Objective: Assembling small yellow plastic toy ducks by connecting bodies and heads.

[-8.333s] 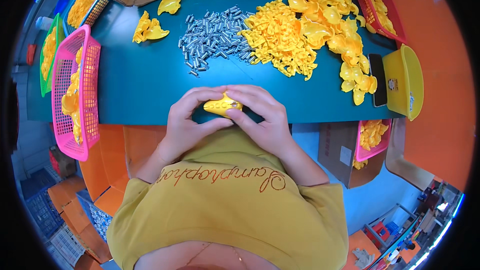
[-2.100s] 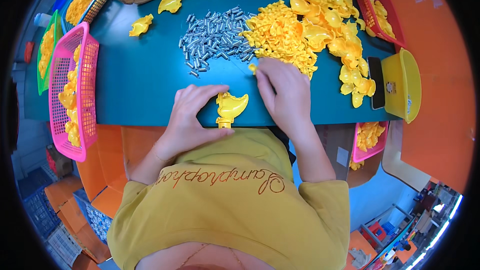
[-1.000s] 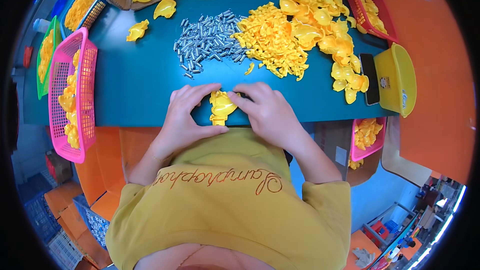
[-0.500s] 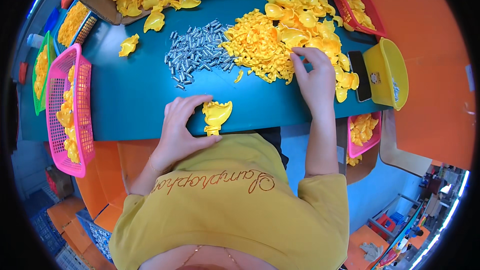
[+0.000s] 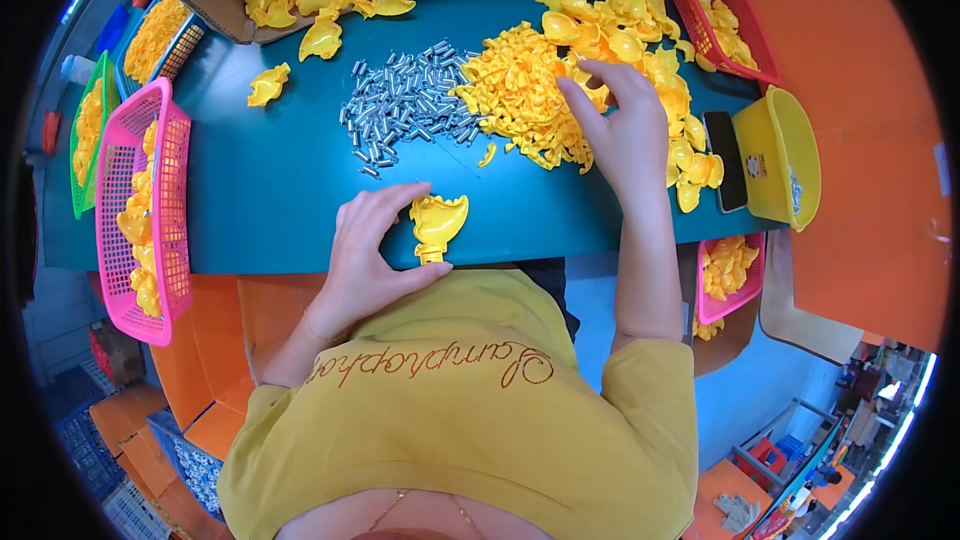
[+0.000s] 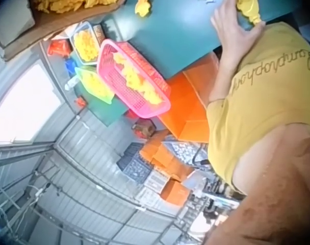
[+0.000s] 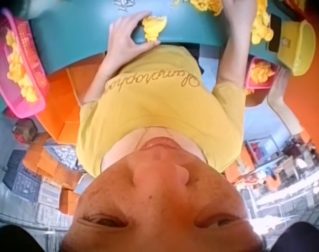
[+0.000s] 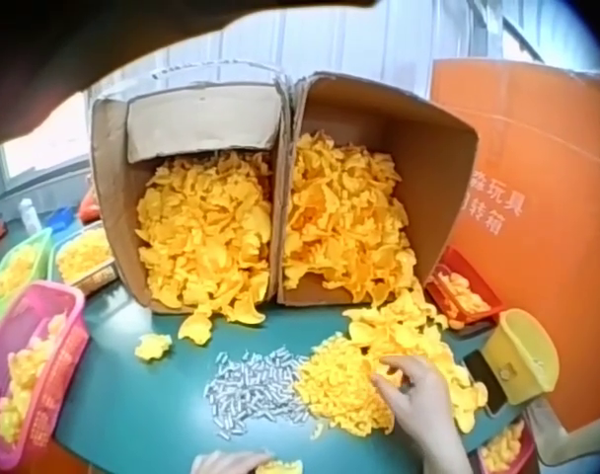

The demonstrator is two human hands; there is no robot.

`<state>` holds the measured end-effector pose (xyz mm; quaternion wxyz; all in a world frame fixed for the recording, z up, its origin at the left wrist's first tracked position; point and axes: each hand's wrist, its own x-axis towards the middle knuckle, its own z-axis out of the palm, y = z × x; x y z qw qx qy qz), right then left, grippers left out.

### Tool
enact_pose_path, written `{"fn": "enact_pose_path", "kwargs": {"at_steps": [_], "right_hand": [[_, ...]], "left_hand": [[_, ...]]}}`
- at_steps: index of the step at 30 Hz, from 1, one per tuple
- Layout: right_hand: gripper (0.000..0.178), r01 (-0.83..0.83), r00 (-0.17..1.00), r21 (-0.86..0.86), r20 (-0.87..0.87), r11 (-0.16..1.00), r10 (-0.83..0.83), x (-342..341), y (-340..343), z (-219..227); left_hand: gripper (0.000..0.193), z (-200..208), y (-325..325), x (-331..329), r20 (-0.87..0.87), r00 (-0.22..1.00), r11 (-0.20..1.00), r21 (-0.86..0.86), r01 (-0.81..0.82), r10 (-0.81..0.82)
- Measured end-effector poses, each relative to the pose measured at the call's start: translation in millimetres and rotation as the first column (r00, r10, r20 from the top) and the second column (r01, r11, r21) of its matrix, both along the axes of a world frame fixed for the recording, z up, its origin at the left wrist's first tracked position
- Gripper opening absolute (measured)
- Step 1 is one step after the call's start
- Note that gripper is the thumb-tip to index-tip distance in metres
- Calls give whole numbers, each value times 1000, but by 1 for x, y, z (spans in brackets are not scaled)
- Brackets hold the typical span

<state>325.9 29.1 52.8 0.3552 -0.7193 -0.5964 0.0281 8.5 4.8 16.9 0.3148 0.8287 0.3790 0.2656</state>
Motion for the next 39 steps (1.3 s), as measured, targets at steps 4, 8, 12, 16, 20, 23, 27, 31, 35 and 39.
{"fn": "enact_pose_path", "kwargs": {"at_steps": [4, 8, 12, 16, 20, 23, 27, 31, 35, 39], "right_hand": [[27, 2, 997, -108, 73, 994, 6, 10, 19, -10], [29, 132, 991, 86, -37, 987, -130, 13, 15, -20], [29, 35, 928, 143, -372, 989, 21, -11, -17, -11], [25, -371, 655, -5, -711, 929, 258, -39, -55, -21], [24, -534, 672, -2, -607, 846, 423, -50, -72, -31], [20, -548, 712, -109, -581, 830, 394, -60, -73, -22], [18, -480, 818, -134, -426, 867, 387, -68, -64, -27], [29, -485, 815, -71, -398, 872, 421, -64, -71, -11], [35, -586, 760, -237, -492, 775, 425, -60, -79, -23], [45, -406, 826, -179, -492, 896, 276, -81, -76, -31]], "left_hand": [[81, 2, 0, -1, -29, 1000, 998, -68, 0, -2], [84, -2, 1, 2, 5, 1000, 1000, -27, -15, 15], [85, -1, 0, 2, -9, 1000, 999, -32, -20, 20], [85, -2, 0, 1, -26, 999, 999, -14, -30, 29], [85, -2, 0, 2, -2, 1000, 999, -14, -30, 30], [85, -2, 0, 2, -5, 1000, 1000, -2, -27, 27], [86, -3, -1, 2, -8, 1000, 1000, 3, -30, 30], [86, -3, -1, 3, 10, 1000, 1000, -7, -28, 28], [86, -2, -1, 2, -13, 1000, 1000, 0, -28, 28], [85, -2, 0, 3, 5, 999, 999, 16, -36, 36]]}}
